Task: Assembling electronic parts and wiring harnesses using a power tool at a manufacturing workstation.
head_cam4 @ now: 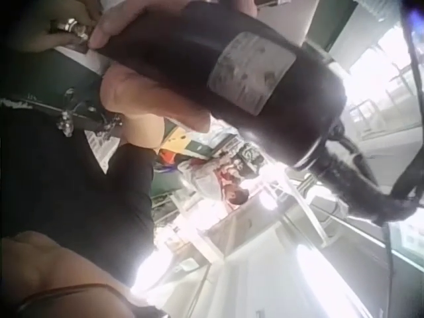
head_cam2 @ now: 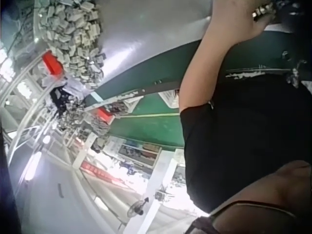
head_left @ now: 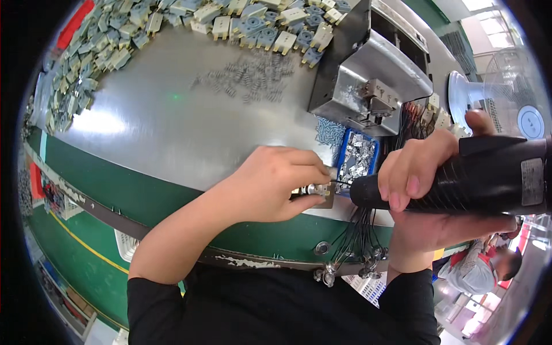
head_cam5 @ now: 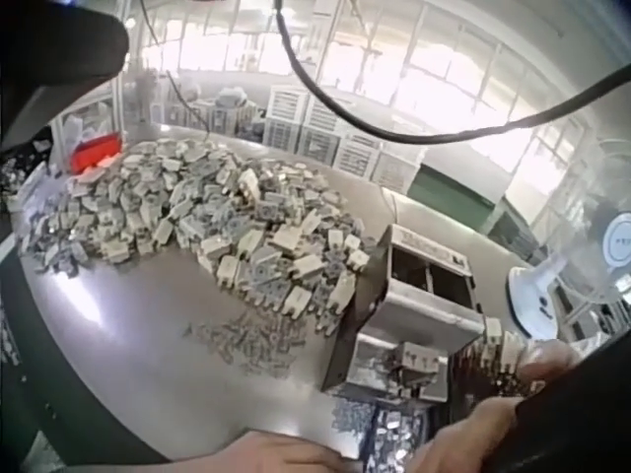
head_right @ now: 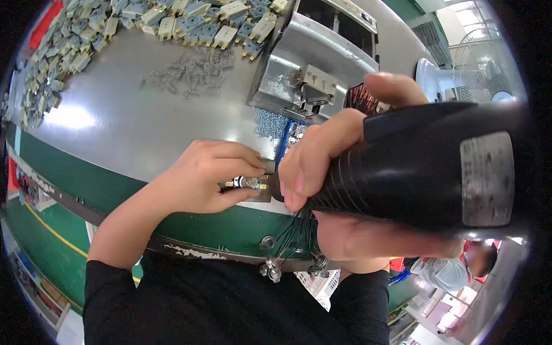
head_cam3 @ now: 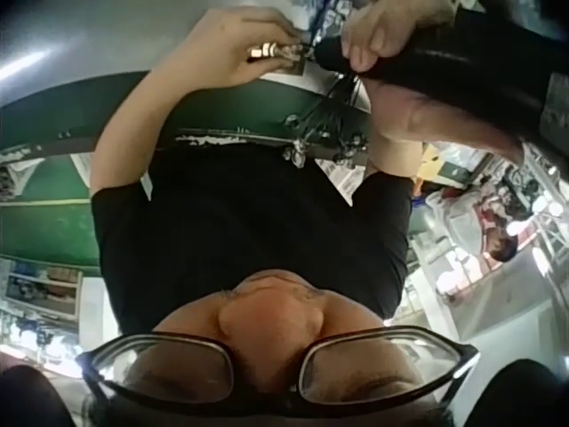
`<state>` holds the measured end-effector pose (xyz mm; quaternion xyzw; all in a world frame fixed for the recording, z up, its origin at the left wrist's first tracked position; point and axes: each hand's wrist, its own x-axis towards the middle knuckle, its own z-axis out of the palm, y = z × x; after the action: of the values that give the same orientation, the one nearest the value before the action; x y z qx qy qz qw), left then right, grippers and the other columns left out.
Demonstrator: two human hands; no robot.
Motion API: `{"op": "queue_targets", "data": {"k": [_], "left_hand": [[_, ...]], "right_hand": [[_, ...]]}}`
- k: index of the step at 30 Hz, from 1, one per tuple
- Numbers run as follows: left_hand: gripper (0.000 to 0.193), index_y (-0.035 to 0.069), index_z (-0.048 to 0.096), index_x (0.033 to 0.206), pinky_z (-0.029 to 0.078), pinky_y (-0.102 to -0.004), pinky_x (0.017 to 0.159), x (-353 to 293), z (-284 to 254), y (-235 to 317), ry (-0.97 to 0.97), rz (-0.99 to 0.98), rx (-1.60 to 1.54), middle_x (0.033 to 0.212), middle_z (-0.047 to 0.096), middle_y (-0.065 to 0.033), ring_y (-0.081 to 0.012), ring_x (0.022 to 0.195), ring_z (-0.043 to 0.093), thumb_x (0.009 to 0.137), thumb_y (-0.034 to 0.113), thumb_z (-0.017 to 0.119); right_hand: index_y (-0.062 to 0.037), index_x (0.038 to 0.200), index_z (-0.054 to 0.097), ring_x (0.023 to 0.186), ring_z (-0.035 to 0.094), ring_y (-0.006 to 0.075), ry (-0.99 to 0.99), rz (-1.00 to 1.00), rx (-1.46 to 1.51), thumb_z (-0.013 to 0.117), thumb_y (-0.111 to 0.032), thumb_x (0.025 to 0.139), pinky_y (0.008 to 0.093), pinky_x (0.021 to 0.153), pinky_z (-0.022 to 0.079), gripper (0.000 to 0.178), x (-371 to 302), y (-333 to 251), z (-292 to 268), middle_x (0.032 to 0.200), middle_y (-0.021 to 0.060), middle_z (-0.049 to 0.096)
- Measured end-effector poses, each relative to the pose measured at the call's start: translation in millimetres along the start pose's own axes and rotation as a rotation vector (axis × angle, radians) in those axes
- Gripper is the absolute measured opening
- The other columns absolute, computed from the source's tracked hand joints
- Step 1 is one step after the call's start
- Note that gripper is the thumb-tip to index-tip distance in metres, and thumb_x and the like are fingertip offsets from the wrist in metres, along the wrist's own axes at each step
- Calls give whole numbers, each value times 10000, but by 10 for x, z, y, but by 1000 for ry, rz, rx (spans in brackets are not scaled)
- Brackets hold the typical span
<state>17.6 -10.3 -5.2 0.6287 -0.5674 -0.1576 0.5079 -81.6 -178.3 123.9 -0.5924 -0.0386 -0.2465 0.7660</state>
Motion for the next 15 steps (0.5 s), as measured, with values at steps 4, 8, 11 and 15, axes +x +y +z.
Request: {"op": "queue_targets", "data": {"k": [4,8,11,15], "left_hand": [[294,76,775,1045,620,-406,823,-51,17,-6,19,5,8,1108,777,-66,-289,1002,769,780,134,890],[255,92,774,1027,610,-404,790,-58,46,-18,39,7,14,1083,768,-43,-283,964,760,811,188,871],[229,108,775,1016,603,-410,773,-20,57,-13,46,26,11,1066,762,-17,-273,945,751,844,238,850],[286,80,771,1031,611,-402,789,-36,31,-7,26,25,23,1093,770,-60,-290,943,761,782,152,892]], "right_hand": [[-91,1591,363,511,544,180,10,-39,0,580,-913,841,358,467,454,1135,-111,84,25,747,47,529],[-97,1579,358,516,542,177,27,-20,2,576,-917,840,356,466,451,1125,-153,111,50,758,45,529],[-103,1566,358,519,538,172,-5,-64,-31,552,-936,835,347,474,453,1125,-168,132,7,758,40,523],[-108,1548,376,521,536,165,31,-68,-49,522,-960,824,330,490,461,1128,-189,201,8,755,37,525]]}}
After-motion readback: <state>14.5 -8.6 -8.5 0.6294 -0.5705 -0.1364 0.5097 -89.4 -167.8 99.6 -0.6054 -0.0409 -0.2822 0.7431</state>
